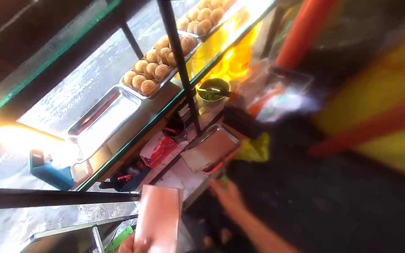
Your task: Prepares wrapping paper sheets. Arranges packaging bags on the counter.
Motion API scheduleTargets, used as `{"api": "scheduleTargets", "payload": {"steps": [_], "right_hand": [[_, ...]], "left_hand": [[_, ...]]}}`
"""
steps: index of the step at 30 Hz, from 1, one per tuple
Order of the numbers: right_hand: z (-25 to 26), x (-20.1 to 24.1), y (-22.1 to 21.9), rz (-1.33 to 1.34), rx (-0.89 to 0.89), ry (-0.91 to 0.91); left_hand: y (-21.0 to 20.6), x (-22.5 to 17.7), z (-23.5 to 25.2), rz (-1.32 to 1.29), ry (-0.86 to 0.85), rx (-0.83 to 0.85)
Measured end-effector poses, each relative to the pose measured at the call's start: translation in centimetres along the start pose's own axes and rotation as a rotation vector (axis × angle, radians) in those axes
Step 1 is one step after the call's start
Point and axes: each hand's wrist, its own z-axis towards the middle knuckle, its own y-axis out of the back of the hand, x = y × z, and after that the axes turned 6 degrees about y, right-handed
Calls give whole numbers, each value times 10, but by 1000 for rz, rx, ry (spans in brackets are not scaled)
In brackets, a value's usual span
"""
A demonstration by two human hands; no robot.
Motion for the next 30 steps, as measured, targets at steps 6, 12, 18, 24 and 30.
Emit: {"api": "scheduleTargets", "payload": {"steps": [6,12,18,24,30], "right_hand": [[-64,94,-54,357,363,103],[-69,125,-46,519,349,420],[-68,138,-14,469,349,493],[-61,145,9,371,423,573],[-63,145,9,429,401,573]], "left_hand": [[-32,-34,14,-41,-292,5],[-64,-48,6,-58,-513,142],[-82,-63,-5,-85,-537,317],[-104,-103,-19,6,-685,164],[-124,-137,-15,125,-825,-170]]}}
